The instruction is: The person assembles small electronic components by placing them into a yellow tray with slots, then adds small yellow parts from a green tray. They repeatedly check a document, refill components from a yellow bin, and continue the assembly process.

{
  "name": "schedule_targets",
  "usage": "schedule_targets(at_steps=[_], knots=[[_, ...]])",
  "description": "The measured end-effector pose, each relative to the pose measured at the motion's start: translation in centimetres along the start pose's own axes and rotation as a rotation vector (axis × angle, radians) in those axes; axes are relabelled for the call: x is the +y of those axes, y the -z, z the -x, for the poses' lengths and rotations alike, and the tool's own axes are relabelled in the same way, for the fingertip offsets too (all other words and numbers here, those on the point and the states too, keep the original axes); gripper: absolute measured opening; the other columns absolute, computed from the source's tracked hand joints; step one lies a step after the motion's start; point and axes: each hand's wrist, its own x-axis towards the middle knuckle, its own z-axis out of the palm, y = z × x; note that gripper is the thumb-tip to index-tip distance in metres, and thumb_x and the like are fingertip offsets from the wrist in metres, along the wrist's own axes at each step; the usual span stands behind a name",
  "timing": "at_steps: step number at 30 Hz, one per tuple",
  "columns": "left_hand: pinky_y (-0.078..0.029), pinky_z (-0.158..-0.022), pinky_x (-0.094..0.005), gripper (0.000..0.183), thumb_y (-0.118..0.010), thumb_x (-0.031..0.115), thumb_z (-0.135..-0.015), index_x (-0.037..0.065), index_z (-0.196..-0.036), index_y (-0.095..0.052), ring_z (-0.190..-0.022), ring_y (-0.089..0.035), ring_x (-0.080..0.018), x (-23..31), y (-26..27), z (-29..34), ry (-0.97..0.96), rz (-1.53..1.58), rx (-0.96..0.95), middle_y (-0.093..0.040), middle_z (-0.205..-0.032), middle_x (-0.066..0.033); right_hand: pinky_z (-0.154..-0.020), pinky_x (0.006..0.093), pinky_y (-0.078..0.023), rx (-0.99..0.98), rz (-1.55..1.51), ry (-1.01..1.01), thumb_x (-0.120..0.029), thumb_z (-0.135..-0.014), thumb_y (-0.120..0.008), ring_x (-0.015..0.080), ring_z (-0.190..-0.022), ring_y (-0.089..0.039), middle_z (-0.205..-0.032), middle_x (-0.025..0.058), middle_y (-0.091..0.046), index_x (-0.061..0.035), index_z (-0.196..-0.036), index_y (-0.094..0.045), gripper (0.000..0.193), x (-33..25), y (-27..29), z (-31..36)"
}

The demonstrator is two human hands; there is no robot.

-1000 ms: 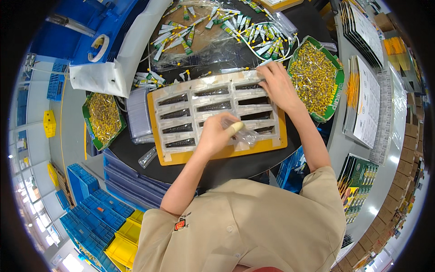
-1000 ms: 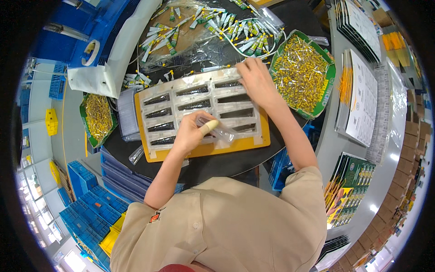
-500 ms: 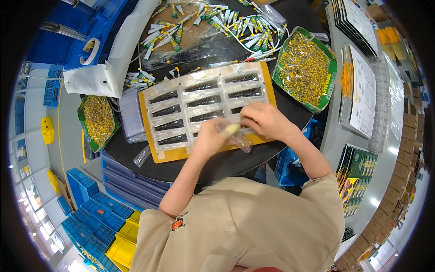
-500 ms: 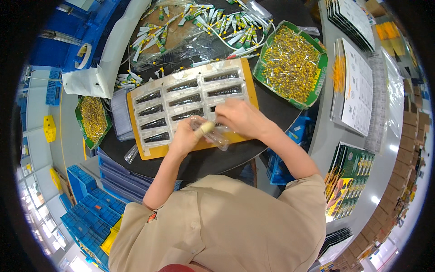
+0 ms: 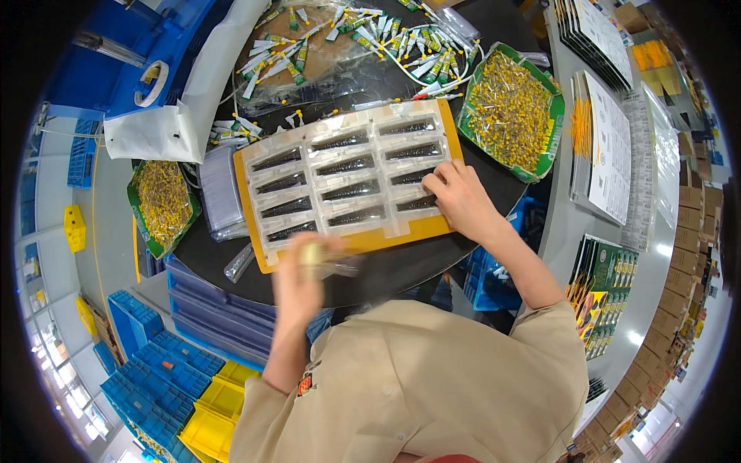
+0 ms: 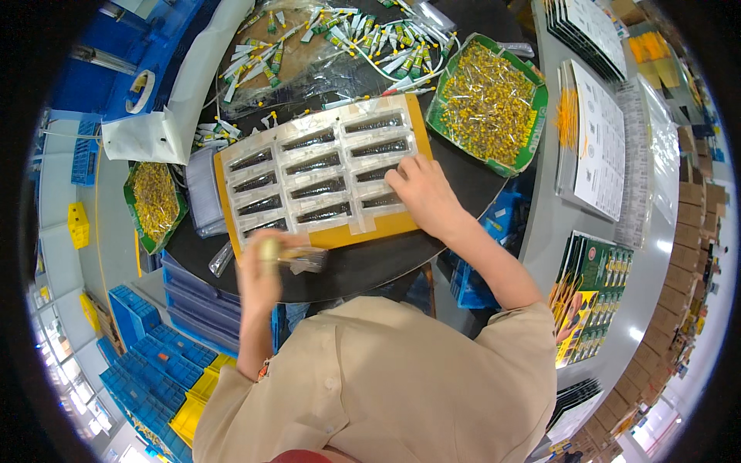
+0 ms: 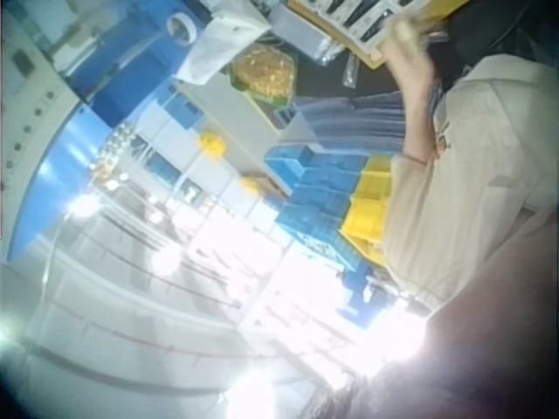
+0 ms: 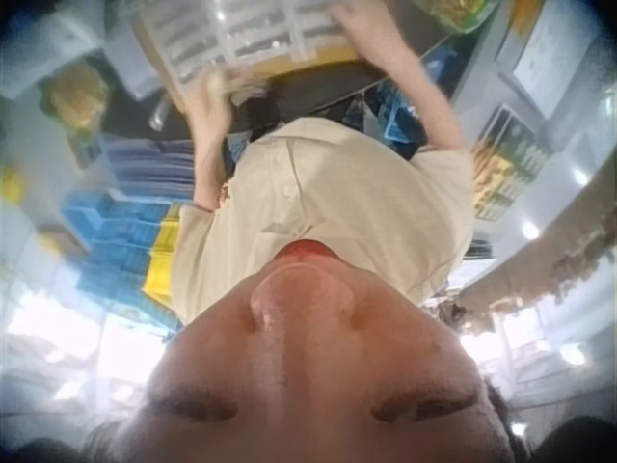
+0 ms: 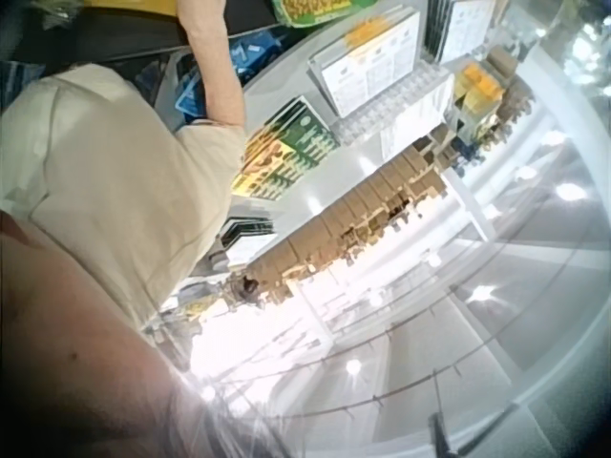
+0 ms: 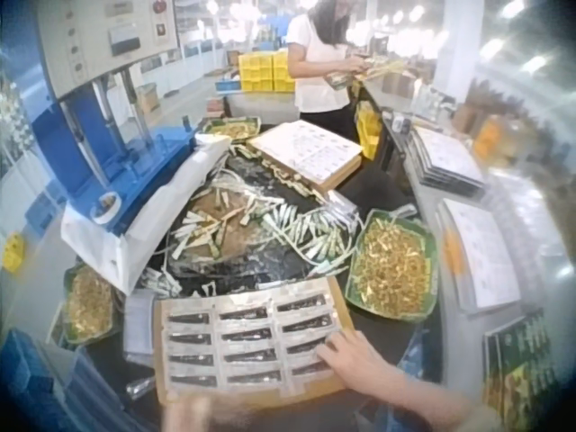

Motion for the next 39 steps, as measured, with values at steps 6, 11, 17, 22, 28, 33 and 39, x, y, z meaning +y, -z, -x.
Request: schedule_targets(at_steps=[6, 11, 17, 22, 28, 33, 39], knots=[[-0.041, -0.089, -0.042, 0.021, -0.048, 0.006, -0.093, 0.003, -0.112, -0.056, -0.099, -0.05, -0.0364, -6.8, 10.9, 0.4, -0.073, -0.834, 0.427, -0.052, -0.101, -0.0181, -0.078, 0.042, -0.049, 0.174, -0.208, -0.07, -0.009, -0.083, -0.065, 0.0339, -0.091, -0.06, -0.094, 0.0137, -0.064, -0.0048, -0.095, -0.069, 0.013, 8.3, -0.4, -8.5], [-0.036, -0.093, -0.0447, 0.032, -0.042, 0.026, -0.099, 0.001, -0.114, -0.055, -0.101, -0.045, -0.0377, -13.3, 10.8, -0.3, -0.038, -0.894, 0.278, -0.051, -0.107, -0.0195, -0.083, 0.0419, -0.048, 0.306, 0.331, -0.284, -0.019, -0.083, -0.07, 0.0338, -0.097, -0.059, -0.097, 0.0131, -0.065, -0.0046, -0.094, -0.068, 0.018, 19.1, -3.8, -17.9], [-0.04, -0.092, -0.0406, 0.026, -0.047, 0.018, -0.098, -0.001, -0.113, -0.056, -0.101, -0.05, -0.0352, -10.3, 10.8, -1.0, -0.067, -0.676, 0.45, -0.056, -0.108, -0.0172, -0.075, 0.0418, -0.046, 0.324, -0.011, -0.035, -0.021, -0.081, -0.073, 0.0316, -0.08, -0.062, -0.084, 0.0094, -0.067, -0.0043, -0.09, -0.065, 0.02, 16.5, -3.7, -18.9], [-0.041, -0.099, -0.0404, 0.026, -0.056, 0.003, -0.092, 0.0, -0.117, -0.06, -0.115, -0.052, -0.0337, -7.1, 10.7, -7.6, -0.332, -0.737, 0.495, -0.057, -0.121, -0.016, -0.081, 0.0381, -0.045, 0.283, 0.041, 0.172, -0.005, -0.075, -0.071, 0.0254, -0.092, -0.059, -0.093, 0.0024, -0.067, -0.0104, -0.096, -0.071, 0.022, 10.3, -0.6, -10.0], [-0.039, -0.104, -0.0459, 0.052, -0.065, 0.002, -0.082, 0.005, -0.132, -0.052, -0.124, -0.047, -0.0359, -6.3, 7.8, -26.1, -0.711, -0.763, 0.225, -0.05, -0.134, -0.0171, -0.085, 0.0393, -0.048, 0.068, 0.01, 0.241, -0.002, -0.074, -0.066, 0.0275, -0.095, -0.059, -0.106, 0.0041, -0.069, -0.009, -0.099, -0.071, 0.026, 7.0, -0.8, -9.0], [-0.041, -0.1, -0.0465, 0.047, -0.066, 0.006, -0.083, 0.008, -0.129, -0.054, -0.115, -0.05, -0.0371, -6.9, 4.9, -34.7, -0.423, -1.006, 0.09, -0.054, -0.124, -0.0175, -0.079, 0.041, -0.051, 0.231, -0.087, -0.01, -0.006, -0.08, -0.065, 0.0336, -0.089, -0.062, -0.098, 0.0135, -0.067, -0.0025, -0.095, -0.068, 0.016, 10.1, -5.6, -20.8], [-0.046, -0.091, -0.043, 0.028, -0.06, 0.004, -0.085, 0.007, -0.113, -0.063, -0.105, -0.055, -0.0349, -8.3, 4.7, -31.3, -0.543, -0.964, -0.038, -0.06, -0.104, -0.0137, -0.068, 0.0427, -0.054, 0.124, 0.185, -0.258, -0.021, -0.077, -0.07, 0.0351, -0.076, -0.066, -0.088, 0.0187, -0.067, -0.0012, -0.098, -0.068, 0.029, 12.0, -10.0, -29.6]])
